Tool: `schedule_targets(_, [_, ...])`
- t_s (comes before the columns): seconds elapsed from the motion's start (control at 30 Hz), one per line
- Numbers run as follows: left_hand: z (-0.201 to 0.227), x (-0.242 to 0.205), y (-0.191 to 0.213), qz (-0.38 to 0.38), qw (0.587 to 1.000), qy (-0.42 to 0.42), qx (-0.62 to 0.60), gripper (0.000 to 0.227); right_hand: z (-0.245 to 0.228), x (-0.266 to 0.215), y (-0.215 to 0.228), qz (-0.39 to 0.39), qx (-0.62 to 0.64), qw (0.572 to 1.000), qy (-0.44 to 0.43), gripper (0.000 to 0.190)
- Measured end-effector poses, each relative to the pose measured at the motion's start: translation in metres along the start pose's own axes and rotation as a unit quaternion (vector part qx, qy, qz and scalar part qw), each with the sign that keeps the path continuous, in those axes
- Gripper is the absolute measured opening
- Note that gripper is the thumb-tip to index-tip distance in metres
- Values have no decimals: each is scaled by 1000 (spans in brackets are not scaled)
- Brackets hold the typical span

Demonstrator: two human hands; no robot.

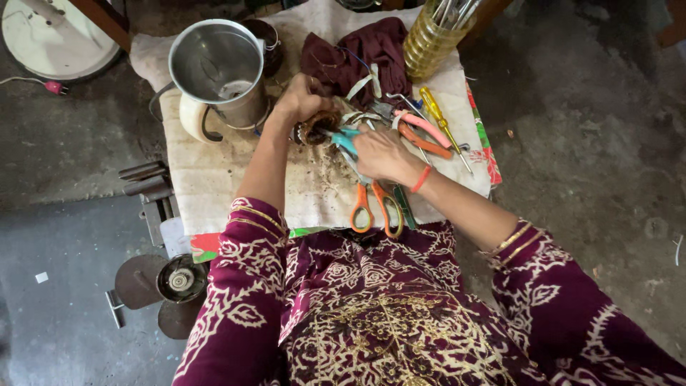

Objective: The person uses pliers to scrape and remove debris from a small, dark electrical component. They repeatedly scrape the surface and pull away loose material, which accumulates on the cloth below. The person occasionally adjusts the component's position to access different areas.

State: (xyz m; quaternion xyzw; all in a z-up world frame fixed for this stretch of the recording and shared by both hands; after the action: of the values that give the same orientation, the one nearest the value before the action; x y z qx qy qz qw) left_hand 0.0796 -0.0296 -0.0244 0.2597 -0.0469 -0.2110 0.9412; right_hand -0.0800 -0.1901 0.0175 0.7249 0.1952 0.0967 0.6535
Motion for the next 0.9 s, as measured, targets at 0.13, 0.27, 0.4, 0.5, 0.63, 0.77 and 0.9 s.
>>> schedule_targets(0.13, [-1,3,-4,5,999,42,-34,33,-11,-27,29,23,-65,998,1,37])
schedule_targets(0.27, [8,0,-1,15,999,46,-22,33,-33,-36,46,102,-226,967,58,35])
schedule_targets(0.4, [17,-7,4,31,997,65,36,42,-41,-35,45,70,-353,930,79,37])
schedule_targets(0.5, [30,-12,5,55,993,30,101,54,-44,-30,45,75,-416,904,66,38])
schedule_targets(0.63, [36,-14,2,55,987,65,140,59,-52,-25,44,54,-464,882,65,39])
schedule_targets(0.77, [36,-13,1,75,985,56,148,58,-48,-23,48,23,-436,893,109,33])
schedule_targets(0.9, [29,-15,-2,58,985,46,153,58,-41,-21,53,8,-408,903,135,32])
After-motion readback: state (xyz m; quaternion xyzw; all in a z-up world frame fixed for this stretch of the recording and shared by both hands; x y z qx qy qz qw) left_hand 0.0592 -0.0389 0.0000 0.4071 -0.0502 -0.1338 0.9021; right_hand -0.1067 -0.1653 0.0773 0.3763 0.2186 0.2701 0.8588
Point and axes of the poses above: each hand's wrist, its own x-axis towards the middle knuckle, its own y-axis out of the back of the hand, z = x × y, the point moved 5 cm from there along x, towards the middle knuckle, and after that the axes turned 1 degree about x, right-handed, at the moved point
